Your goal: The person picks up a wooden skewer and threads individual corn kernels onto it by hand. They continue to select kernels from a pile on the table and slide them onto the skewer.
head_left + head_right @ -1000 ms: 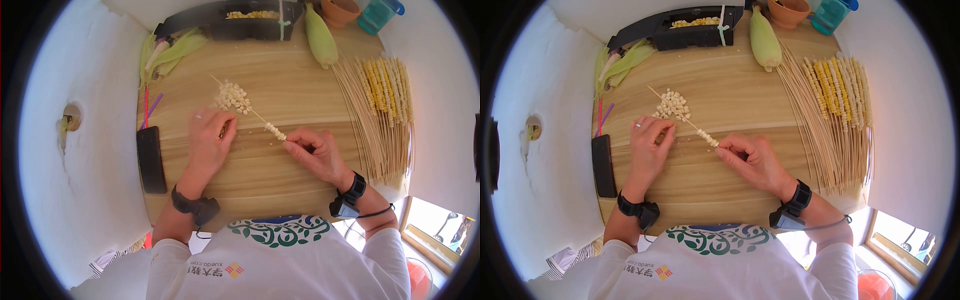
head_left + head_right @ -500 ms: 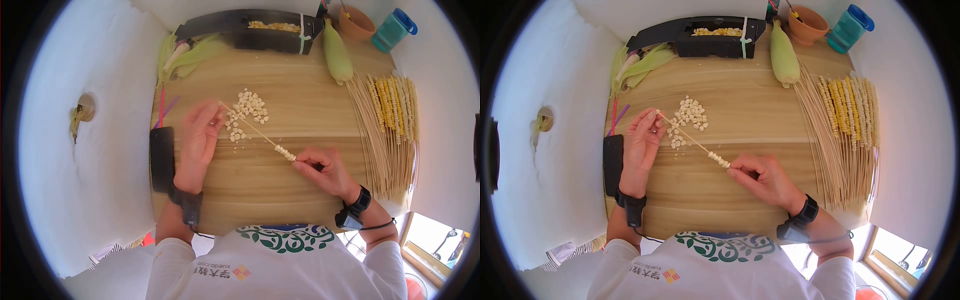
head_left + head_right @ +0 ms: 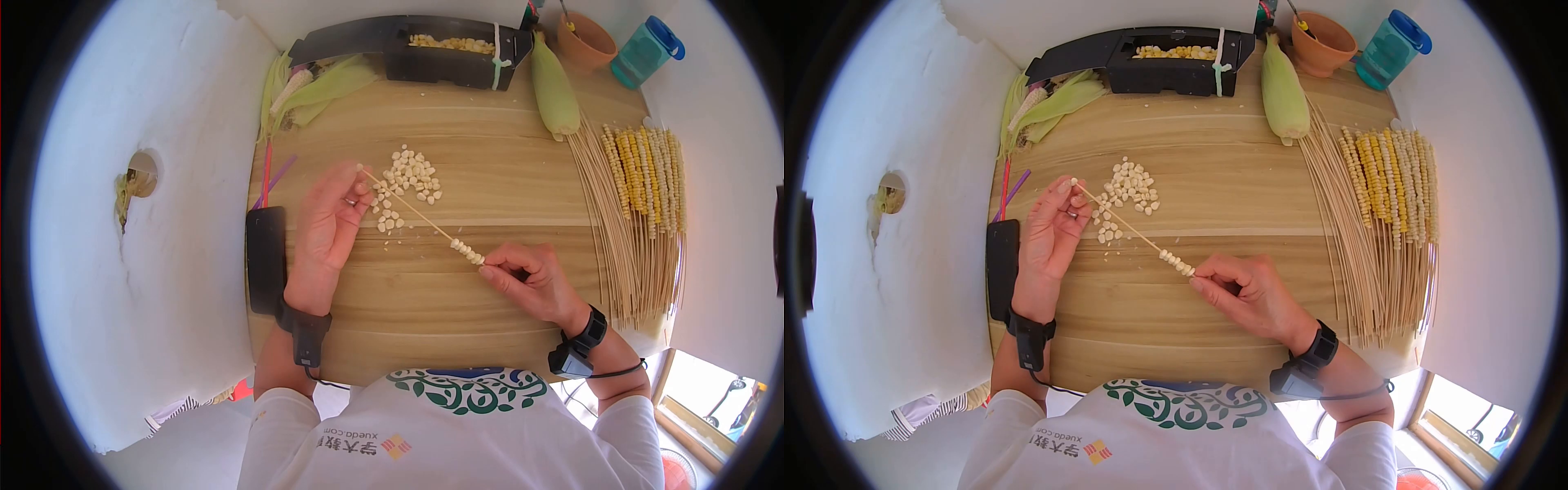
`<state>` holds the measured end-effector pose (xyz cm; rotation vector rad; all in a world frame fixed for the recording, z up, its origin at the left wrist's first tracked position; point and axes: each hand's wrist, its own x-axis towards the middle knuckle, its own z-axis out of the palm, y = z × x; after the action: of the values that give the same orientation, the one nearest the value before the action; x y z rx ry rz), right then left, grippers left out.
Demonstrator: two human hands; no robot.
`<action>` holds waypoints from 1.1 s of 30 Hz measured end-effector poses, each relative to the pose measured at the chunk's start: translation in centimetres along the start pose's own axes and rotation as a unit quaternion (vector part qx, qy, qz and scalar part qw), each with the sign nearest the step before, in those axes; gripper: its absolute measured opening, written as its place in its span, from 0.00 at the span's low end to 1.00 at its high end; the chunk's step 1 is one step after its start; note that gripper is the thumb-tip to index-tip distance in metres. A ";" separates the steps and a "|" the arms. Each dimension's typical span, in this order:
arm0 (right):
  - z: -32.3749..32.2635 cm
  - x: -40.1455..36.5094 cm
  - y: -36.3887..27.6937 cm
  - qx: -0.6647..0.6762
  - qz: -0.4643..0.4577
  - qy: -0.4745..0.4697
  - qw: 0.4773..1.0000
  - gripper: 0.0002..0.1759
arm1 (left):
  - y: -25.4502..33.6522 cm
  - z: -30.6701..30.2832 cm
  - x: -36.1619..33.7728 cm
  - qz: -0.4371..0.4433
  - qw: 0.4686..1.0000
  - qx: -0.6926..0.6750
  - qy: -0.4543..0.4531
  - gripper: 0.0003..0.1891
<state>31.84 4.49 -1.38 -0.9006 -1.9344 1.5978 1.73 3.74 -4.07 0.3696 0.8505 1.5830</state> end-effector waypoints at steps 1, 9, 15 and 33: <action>0.0 0.0 0.0 0.000 0.000 0.001 1.000 0.05 | 0.0 0.0 0.0 -0.001 1.000 -0.004 0.000 0.07; 0.0 0.0 -0.1 -0.009 0.010 0.001 1.000 0.05 | 0.0 0.2 -0.1 0.001 1.000 -0.002 -0.006 0.07; 0.1 0.0 0.1 -0.010 0.013 0.002 1.000 0.05 | 0.0 0.1 0.0 0.016 1.000 0.022 -0.003 0.07; -0.2 0.0 0.2 -0.010 0.009 -0.005 1.000 0.05 | 0.2 0.2 0.0 0.015 0.998 0.054 -0.025 0.06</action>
<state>32.01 4.58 -1.49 -0.9233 -1.9570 1.5989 1.66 3.83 -3.82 0.4996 0.8969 1.5528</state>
